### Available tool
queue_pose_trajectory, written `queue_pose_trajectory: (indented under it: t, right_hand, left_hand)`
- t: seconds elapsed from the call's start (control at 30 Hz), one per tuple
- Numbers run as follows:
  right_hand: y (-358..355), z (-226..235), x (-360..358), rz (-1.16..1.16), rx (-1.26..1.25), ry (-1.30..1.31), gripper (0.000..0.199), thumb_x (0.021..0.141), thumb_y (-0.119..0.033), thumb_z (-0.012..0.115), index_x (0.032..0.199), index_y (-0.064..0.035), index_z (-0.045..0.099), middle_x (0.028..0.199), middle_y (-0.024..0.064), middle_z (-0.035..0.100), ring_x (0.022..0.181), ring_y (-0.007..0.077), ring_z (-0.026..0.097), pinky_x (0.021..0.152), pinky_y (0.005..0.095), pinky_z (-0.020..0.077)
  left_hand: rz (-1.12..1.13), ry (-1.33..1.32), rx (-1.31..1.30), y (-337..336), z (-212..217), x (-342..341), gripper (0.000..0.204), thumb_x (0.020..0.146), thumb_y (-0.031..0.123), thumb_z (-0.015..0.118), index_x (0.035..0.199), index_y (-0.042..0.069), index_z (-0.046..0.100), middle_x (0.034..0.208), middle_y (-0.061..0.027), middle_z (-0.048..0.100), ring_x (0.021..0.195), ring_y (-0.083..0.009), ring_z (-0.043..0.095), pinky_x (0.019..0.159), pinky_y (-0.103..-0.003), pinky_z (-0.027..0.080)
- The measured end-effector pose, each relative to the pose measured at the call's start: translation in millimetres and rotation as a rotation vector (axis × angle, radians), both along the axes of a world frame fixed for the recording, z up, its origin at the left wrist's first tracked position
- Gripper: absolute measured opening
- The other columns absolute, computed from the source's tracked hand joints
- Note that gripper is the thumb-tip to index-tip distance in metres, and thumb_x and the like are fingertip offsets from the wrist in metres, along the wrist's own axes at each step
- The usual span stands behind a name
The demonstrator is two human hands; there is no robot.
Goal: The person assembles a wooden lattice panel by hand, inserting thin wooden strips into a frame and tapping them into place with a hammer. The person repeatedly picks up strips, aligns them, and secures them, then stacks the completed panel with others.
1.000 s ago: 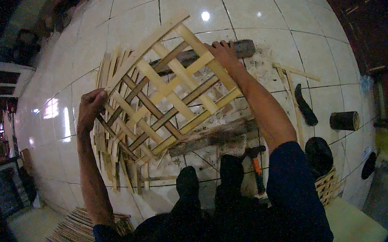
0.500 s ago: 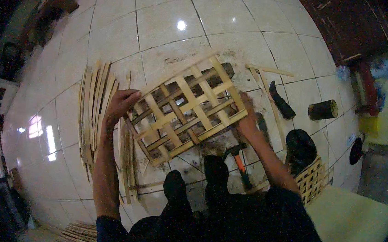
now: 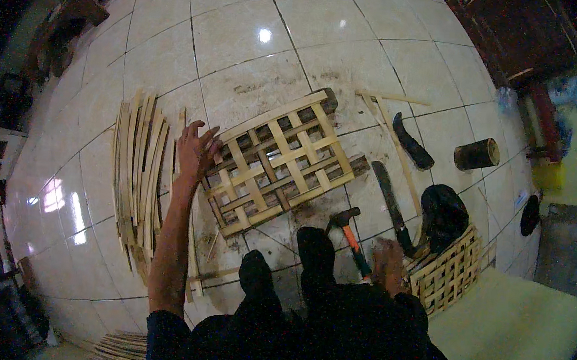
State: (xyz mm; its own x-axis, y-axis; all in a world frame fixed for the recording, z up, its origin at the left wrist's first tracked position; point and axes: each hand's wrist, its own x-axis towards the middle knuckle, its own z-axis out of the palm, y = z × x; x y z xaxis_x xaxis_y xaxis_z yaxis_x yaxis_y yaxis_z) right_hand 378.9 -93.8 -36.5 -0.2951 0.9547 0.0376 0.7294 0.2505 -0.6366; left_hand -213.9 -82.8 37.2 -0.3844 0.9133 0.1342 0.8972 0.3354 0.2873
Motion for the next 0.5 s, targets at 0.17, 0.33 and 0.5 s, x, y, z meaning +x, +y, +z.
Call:
queue_pose_trajectory:
  t: [0.17,0.33,0.5]
  right_hand:
    - [-15,45,-57,0.292,-0.196,-0.283,0.033,0.080,-0.019,0.068,0.107,-0.0040,0.057,0.086,0.0193,0.058,0.075,0.0379,0.058,0.062,0.0424,0.0459]
    - [5,78,-79,0.124,-0.721,-0.433,0.031,0.083,-0.026,0.065,0.098,-0.0013,0.056,0.080,0.0170,0.057,0.063,0.0340,0.056,0.053,0.0409,0.0416]
    - [-4,-10,6,-0.081,-0.430,-0.366,0.046,0.087,-0.034,0.061,0.123,-0.0060,0.052,0.104,0.0153,0.066,0.090,0.0358,0.064,0.080,0.0445,0.0498]
  left_hand:
    - [-0.033,0.062,0.199,21,-13,59,0.056,0.083,0.026,0.068,0.135,0.011,0.050,0.140,-0.0181,0.042,0.129,-0.0375,0.039,0.108,-0.048,0.031]
    - [0.020,0.095,0.099,33,-19,104,0.070,0.088,0.034,0.059,0.145,0.002,0.031,0.152,-0.0177,0.026,0.141,-0.0351,0.024,0.116,-0.046,0.018]
    - [-0.032,0.049,0.124,40,-27,118,0.076,0.087,0.034,0.059,0.147,0.002,0.026,0.155,-0.0153,0.022,0.143,-0.0324,0.020,0.116,-0.047,0.016]
